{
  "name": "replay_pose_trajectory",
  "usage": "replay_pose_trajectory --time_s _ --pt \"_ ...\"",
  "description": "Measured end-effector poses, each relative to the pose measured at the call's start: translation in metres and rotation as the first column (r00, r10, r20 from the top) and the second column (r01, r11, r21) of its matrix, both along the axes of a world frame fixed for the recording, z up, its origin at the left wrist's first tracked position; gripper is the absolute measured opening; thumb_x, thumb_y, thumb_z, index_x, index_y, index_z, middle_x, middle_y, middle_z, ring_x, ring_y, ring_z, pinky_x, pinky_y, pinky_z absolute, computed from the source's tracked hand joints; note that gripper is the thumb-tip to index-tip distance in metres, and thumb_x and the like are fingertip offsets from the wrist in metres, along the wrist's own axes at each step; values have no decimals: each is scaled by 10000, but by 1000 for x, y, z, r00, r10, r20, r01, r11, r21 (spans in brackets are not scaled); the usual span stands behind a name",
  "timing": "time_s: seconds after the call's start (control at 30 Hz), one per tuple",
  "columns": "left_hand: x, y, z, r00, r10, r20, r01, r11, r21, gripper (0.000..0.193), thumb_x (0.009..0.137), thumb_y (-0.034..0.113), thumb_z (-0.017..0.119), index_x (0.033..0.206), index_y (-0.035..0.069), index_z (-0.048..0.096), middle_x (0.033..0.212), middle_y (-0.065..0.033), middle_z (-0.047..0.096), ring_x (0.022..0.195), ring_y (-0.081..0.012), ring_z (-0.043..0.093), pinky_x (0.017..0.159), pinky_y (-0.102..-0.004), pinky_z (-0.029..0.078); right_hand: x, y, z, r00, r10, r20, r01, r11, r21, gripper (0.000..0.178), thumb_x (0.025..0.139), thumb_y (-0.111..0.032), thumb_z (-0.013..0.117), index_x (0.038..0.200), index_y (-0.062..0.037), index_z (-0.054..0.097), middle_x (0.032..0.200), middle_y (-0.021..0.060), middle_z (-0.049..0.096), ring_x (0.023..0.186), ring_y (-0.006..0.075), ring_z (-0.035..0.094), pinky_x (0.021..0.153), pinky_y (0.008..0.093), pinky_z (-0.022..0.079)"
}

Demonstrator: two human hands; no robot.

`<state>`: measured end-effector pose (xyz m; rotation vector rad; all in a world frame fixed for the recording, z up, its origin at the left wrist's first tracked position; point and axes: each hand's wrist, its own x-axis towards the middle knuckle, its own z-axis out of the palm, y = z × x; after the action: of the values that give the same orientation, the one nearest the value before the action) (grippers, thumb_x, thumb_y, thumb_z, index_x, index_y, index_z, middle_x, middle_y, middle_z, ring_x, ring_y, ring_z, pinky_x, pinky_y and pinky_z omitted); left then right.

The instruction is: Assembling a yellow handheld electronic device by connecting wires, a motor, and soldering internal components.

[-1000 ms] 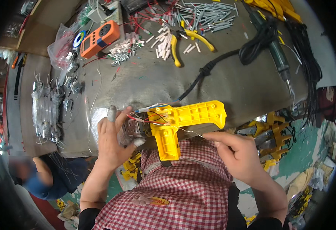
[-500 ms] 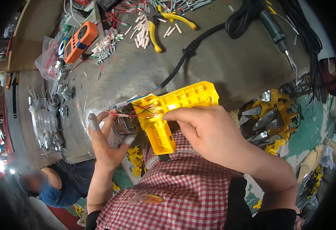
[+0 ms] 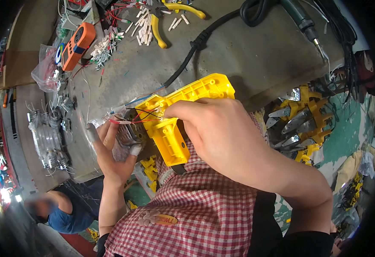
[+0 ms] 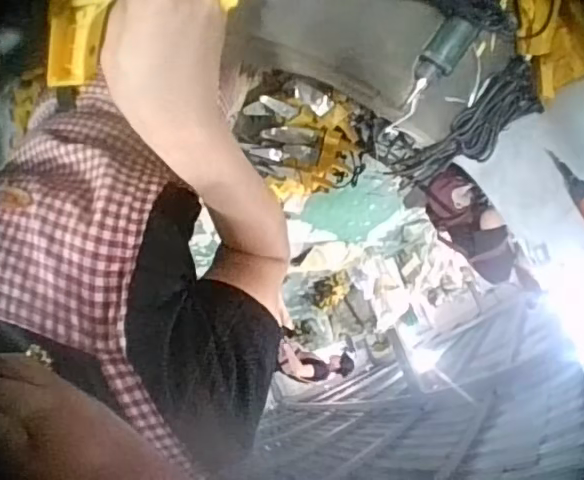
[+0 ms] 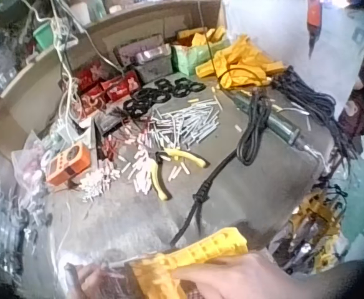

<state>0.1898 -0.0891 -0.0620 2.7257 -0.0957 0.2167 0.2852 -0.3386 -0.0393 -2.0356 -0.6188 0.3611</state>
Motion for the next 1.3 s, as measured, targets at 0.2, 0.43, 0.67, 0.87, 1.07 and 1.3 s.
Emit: replay_pose_trajectory --time_s 0.2,0.43,0.67,0.87,1.07,1.3 --pt "-1 2 -5 996 -47 75 50 997 -51 773 640 138 766 1323 -11 437 1233 -165 559 1130 -316 543 983 -433 317 -5 1 3 972 -88 -218 73 995 -74 253 823 47 498 1000 -24 665 911 144 684 787 247 678 690 307 507" --pt "1 0 0 999 -35 24 36 999 -39 769 633 133 766 1320 -7 450 1221 -159 563 1130 -306 542 987 -428 314 -16 0 -3 971 -142 -193 140 990 -24 237 824 18 512 998 -38 664 861 157 672 755 282 662 665 340 504" --pt "-1 0 -2 999 -26 34 28 998 -59 775 633 131 760 1327 -8 444 1218 -163 562 1127 -306 541 988 -426 311 -18 5 8 989 -128 -75 128 992 -17 244 823 59 496 992 -4 660 917 150 685 839 266 676 743 306 502" --pt "-1 1 -4 998 -31 49 34 998 -51 791 636 124 764 1336 -15 423 1206 -164 570 1119 -309 545 988 -429 311 -14 0 -2 967 -135 -217 137 991 -6 228 820 -18 531 998 -62 668 742 175 639 635 310 637 593 367 504" --pt "0 2 -2 998 -56 33 56 998 -1 845 640 108 770 1364 -21 356 1207 -162 575 1116 -315 551 985 -443 316 -17 0 -2 976 -151 -158 157 987 23 224 823 -15 530 994 -57 668 766 176 648 652 309 642 597 364 503" --pt "-1 2 -6 996 -51 76 55 997 -53 850 643 90 771 1367 -28 340 1207 -165 578 1118 -323 553 981 -444 323 -15 3 3 988 -94 -121 97 995 14 237 840 41 492 998 -5 663 923 149 688 837 241 682 749 305 513"
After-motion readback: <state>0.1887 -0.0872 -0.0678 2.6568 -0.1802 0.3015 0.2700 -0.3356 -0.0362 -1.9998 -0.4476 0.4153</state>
